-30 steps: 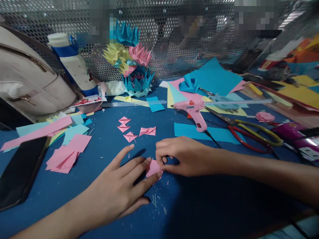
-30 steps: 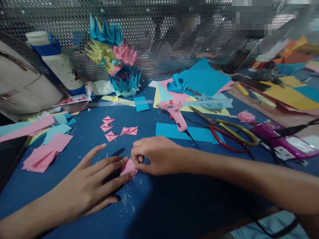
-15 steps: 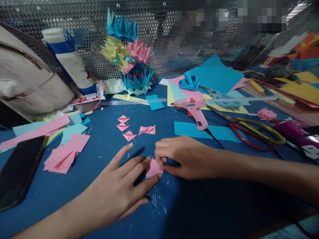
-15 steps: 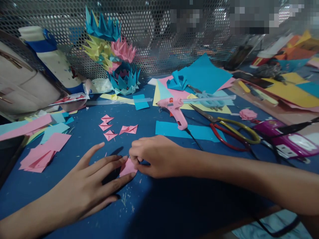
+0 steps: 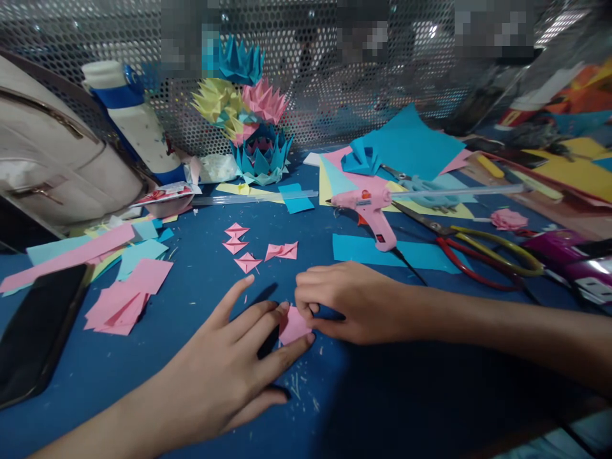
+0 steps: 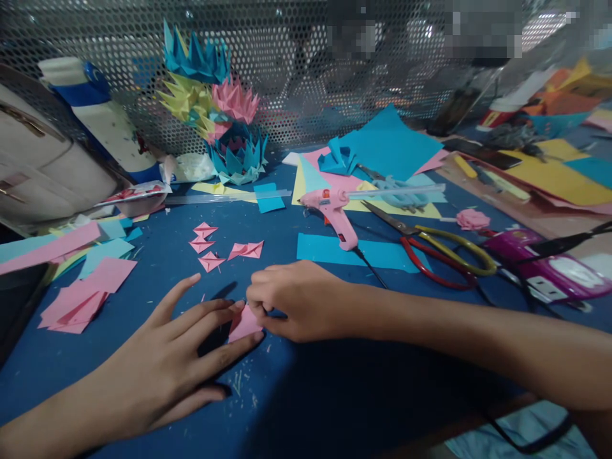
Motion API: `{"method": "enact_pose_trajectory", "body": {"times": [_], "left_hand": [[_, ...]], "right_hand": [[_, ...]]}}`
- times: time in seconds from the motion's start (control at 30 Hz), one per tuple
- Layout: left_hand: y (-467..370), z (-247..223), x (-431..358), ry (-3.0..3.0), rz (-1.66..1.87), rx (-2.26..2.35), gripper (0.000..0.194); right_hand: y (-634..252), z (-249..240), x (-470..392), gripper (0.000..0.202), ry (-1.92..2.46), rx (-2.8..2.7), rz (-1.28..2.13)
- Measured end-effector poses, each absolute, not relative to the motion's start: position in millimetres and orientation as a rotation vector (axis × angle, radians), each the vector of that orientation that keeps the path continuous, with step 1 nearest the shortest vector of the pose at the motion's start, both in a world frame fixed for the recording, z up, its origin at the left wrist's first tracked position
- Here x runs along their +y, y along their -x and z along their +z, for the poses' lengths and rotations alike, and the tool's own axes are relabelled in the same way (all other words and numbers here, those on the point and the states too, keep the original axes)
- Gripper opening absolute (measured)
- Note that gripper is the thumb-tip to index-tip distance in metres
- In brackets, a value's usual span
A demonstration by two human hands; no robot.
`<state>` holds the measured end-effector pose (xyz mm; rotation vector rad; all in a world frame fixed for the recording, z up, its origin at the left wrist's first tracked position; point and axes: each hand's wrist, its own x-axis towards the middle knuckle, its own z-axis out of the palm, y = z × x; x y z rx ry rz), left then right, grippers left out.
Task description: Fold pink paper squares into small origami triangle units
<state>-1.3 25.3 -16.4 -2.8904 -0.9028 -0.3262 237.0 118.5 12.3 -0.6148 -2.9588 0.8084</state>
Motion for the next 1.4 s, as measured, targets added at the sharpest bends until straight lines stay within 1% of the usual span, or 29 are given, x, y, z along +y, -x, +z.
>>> {"method": "enact_pose_trajectory", "body": {"times": [0.13, 0.57, 0.67, 0.73, 0.77, 0.8, 0.87, 1.13, 1.23, 1.4], "left_hand": [[-1, -15, 24, 2.884, -0.317, -0.906, 0.059], [-2, -10, 23, 2.917, -0.313, -0.942, 0.058], [0, -6, 23, 2.966, -0.262, -0.956, 0.061], [1, -5, 23, 2.97, -0.253, -0.954, 0.063], [1, -5, 24, 2.969, -0.258, -0.95, 0.063], [1, -5, 24, 2.97, -0.263, -0.946, 0.063], [1, -6, 25, 2.974, -0.27, -0.941, 0.062], [3, -7, 26, 2.969, -0.266, -0.936, 0.06], [4, -8, 26, 2.969, -0.275, -0.916, 0.058], [5, -13, 27, 2.938, -0.342, -0.873, 0.057]], "right_hand": [[-236, 13, 118, 0.006, 0.614, -2.96, 0.792], [-236, 13, 116, 0.004, 0.657, -2.974, 0.785], [-238, 11, 125, 0.003, 0.486, -2.957, 0.858], [-241, 9, 134, 0.014, 0.198, -2.963, 0.893], [-242, 8, 139, 0.019, 0.074, -2.973, 0.83], [-244, 8, 144, 0.021, -0.005, -2.969, 0.731], [-247, 10, 151, 0.018, -0.075, -2.99, 0.595], [-252, 32, 138, 0.016, 0.008, -3.258, 0.211], [-248, 27, 130, 0.023, -0.001, -3.215, 0.01], [-242, 13, 130, 0.026, -0.184, -3.055, -0.165]]}}
